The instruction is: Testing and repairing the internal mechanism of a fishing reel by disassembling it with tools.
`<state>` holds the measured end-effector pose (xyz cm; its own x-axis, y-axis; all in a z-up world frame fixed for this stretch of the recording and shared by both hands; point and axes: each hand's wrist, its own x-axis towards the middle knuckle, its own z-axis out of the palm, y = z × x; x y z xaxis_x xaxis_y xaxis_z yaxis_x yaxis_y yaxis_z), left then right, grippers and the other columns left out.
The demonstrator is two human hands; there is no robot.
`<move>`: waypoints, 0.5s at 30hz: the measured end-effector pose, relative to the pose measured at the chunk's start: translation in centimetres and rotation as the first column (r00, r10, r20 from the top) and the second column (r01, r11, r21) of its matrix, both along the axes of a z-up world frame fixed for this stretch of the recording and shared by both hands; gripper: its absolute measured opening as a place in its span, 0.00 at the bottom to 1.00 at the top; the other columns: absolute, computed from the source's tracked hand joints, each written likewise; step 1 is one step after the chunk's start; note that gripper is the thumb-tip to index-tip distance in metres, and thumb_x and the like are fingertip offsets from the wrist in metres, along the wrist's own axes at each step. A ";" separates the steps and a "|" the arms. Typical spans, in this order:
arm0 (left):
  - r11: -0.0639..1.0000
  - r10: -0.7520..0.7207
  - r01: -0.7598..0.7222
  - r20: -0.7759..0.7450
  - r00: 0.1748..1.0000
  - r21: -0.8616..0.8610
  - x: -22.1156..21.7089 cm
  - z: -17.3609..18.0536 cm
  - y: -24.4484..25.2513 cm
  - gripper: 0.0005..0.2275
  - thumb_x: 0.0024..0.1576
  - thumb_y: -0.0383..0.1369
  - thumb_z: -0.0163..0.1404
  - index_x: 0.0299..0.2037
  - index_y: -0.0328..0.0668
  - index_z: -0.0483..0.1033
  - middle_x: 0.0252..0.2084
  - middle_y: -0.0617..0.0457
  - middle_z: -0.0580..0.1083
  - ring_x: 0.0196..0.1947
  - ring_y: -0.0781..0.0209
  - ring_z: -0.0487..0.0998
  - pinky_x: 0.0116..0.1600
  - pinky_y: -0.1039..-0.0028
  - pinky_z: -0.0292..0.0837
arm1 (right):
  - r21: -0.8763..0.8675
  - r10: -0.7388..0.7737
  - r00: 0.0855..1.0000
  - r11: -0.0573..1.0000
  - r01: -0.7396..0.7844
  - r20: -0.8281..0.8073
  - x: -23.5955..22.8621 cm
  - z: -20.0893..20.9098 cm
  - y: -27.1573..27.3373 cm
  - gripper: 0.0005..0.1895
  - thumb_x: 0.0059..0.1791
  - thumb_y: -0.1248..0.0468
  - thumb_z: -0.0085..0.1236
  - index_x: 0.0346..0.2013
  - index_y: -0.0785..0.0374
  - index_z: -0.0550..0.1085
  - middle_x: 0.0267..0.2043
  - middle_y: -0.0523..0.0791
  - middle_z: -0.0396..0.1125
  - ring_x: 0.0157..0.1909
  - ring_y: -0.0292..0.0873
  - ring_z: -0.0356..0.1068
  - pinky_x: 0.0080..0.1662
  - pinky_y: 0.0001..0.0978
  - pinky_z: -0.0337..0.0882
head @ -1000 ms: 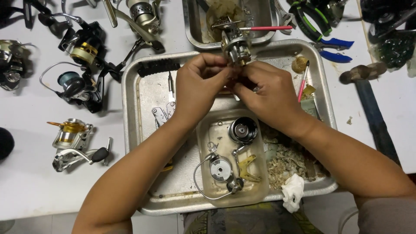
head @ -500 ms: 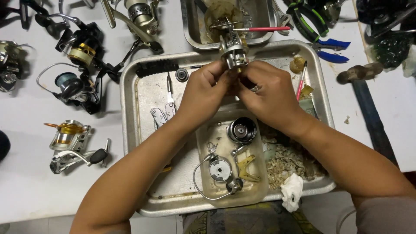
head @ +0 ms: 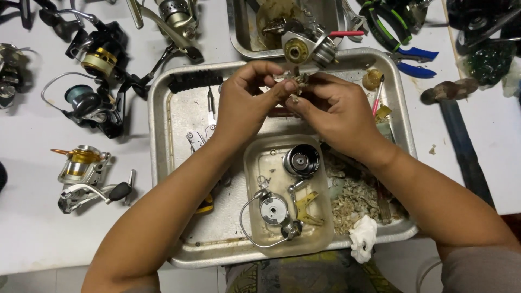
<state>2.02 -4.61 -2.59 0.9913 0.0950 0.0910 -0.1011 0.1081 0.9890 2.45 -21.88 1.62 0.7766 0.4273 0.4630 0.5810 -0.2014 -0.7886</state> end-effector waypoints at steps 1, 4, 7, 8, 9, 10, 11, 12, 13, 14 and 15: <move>1.000 0.000 0.000 0.000 1.000 0.001 -0.1 0.3 0.0 0.17 0.51 0.36 0.68 0.46 0.39 0.80 0.32 0.57 0.71 0.29 0.73 0.73 0.30 0.84 0.75 | 0.001 0.000 1.000 1.000 0.000 0.000 0.0 -0.1 0.0 0.06 0.54 0.71 0.60 0.34 0.72 0.79 0.30 0.56 0.71 0.35 0.53 0.74 0.40 0.40 0.72; 0.987 0.029 -0.029 0.003 1.000 0.158 -0.2 0.3 -0.1 0.09 0.55 0.40 0.64 0.39 0.47 0.84 0.27 0.60 0.79 0.29 0.77 0.74 0.33 0.89 0.68 | -0.007 -0.048 0.998 0.999 0.048 0.033 0.2 -0.3 -0.1 0.06 0.54 0.71 0.63 0.36 0.75 0.78 0.32 0.57 0.71 0.37 0.56 0.76 0.39 0.41 0.72; 0.956 0.018 -0.047 0.103 0.995 0.289 -0.3 -0.5 -0.4 0.06 0.60 0.43 0.59 0.42 0.60 0.84 0.38 0.65 0.82 0.42 0.76 0.77 0.46 0.83 0.63 | 0.006 -0.079 0.995 0.997 0.079 0.052 0.5 -0.9 -0.4 0.03 0.51 0.74 0.66 0.36 0.73 0.79 0.32 0.56 0.71 0.37 0.56 0.76 0.40 0.42 0.73; 0.955 0.000 -0.033 0.112 0.994 0.295 -0.5 -0.4 -0.6 0.06 0.60 0.43 0.59 0.42 0.59 0.84 0.39 0.64 0.80 0.42 0.74 0.77 0.47 0.81 0.63 | -0.006 -0.080 0.997 0.997 0.081 0.021 0.7 -1.5 -0.7 0.02 0.49 0.74 0.66 0.35 0.71 0.80 0.34 0.54 0.72 0.40 0.54 0.76 0.42 0.41 0.73; 0.953 -0.018 -0.019 0.121 0.993 0.302 -0.7 -0.3 -0.8 0.06 0.59 0.43 0.59 0.43 0.58 0.84 0.39 0.62 0.79 0.42 0.71 0.76 0.48 0.79 0.64 | -0.018 -0.082 0.997 0.996 0.082 -0.011 0.9 -2.1 -1.0 0.02 0.48 0.73 0.66 0.33 0.69 0.80 0.36 0.51 0.73 0.42 0.52 0.76 0.45 0.40 0.73; 0.953 -0.018 -0.019 0.121 0.993 0.302 -0.6 -0.1 -0.8 0.06 0.59 0.43 0.59 0.43 0.58 0.84 0.39 0.62 0.79 0.42 0.71 0.76 0.48 0.79 0.64 | -0.017 -0.082 0.997 0.997 0.081 -0.011 0.9 -2.1 -1.0 0.02 0.48 0.73 0.66 0.33 0.69 0.80 0.36 0.51 0.73 0.42 0.52 0.76 0.45 0.40 0.73; 0.951 -0.027 -0.020 0.148 0.989 0.309 -0.5 0.0 -0.8 0.05 0.59 0.41 0.59 0.41 0.57 0.83 0.38 0.62 0.78 0.41 0.71 0.75 0.47 0.78 0.65 | -0.016 -0.078 0.997 0.997 0.078 -0.001 0.8 -2.0 -1.0 0.01 0.49 0.74 0.66 0.33 0.68 0.81 0.37 0.52 0.73 0.43 0.52 0.76 0.45 0.39 0.73; 0.949 -0.035 -0.022 0.175 0.984 0.315 -0.4 0.1 -0.8 0.05 0.59 0.40 0.59 0.39 0.55 0.83 0.37 0.62 0.76 0.40 0.71 0.74 0.47 0.77 0.65 | -0.016 -0.073 0.997 0.997 0.073 0.010 0.8 -1.9 -1.0 0.02 0.49 0.74 0.66 0.32 0.68 0.81 0.38 0.52 0.73 0.44 0.52 0.76 0.46 0.38 0.73; 0.949 -0.034 -0.023 0.175 0.984 0.315 -0.3 0.1 -0.8 0.05 0.59 0.40 0.59 0.39 0.55 0.83 0.37 0.62 0.76 0.40 0.71 0.74 0.47 0.77 0.65 | -0.016 -0.072 0.997 0.997 0.072 0.010 1.0 -2.1 -1.0 0.02 0.49 0.74 0.66 0.32 0.68 0.81 0.38 0.52 0.73 0.44 0.52 0.76 0.46 0.38 0.73; 0.944 -0.018 -0.045 0.188 0.982 0.325 -0.2 0.1 -0.9 0.03 0.59 0.37 0.57 0.38 0.52 0.82 0.37 0.61 0.77 0.39 0.69 0.75 0.46 0.77 0.65 | -0.016 -0.067 0.998 0.998 0.067 0.018 1.1 -2.3 -1.0 0.01 0.49 0.74 0.66 0.33 0.68 0.81 0.39 0.53 0.73 0.45 0.52 0.76 0.48 0.40 0.73; 0.940 -0.001 -0.067 0.200 0.980 0.335 -0.1 0.0 -0.9 0.02 0.59 0.33 0.56 0.37 0.49 0.82 0.37 0.59 0.77 0.38 0.67 0.76 0.45 0.76 0.65 | -0.017 -0.062 0.998 0.998 0.062 0.026 1.2 -2.5 -1.1 0.02 0.49 0.74 0.66 0.35 0.69 0.80 0.41 0.54 0.73 0.47 0.52 0.75 0.49 0.42 0.73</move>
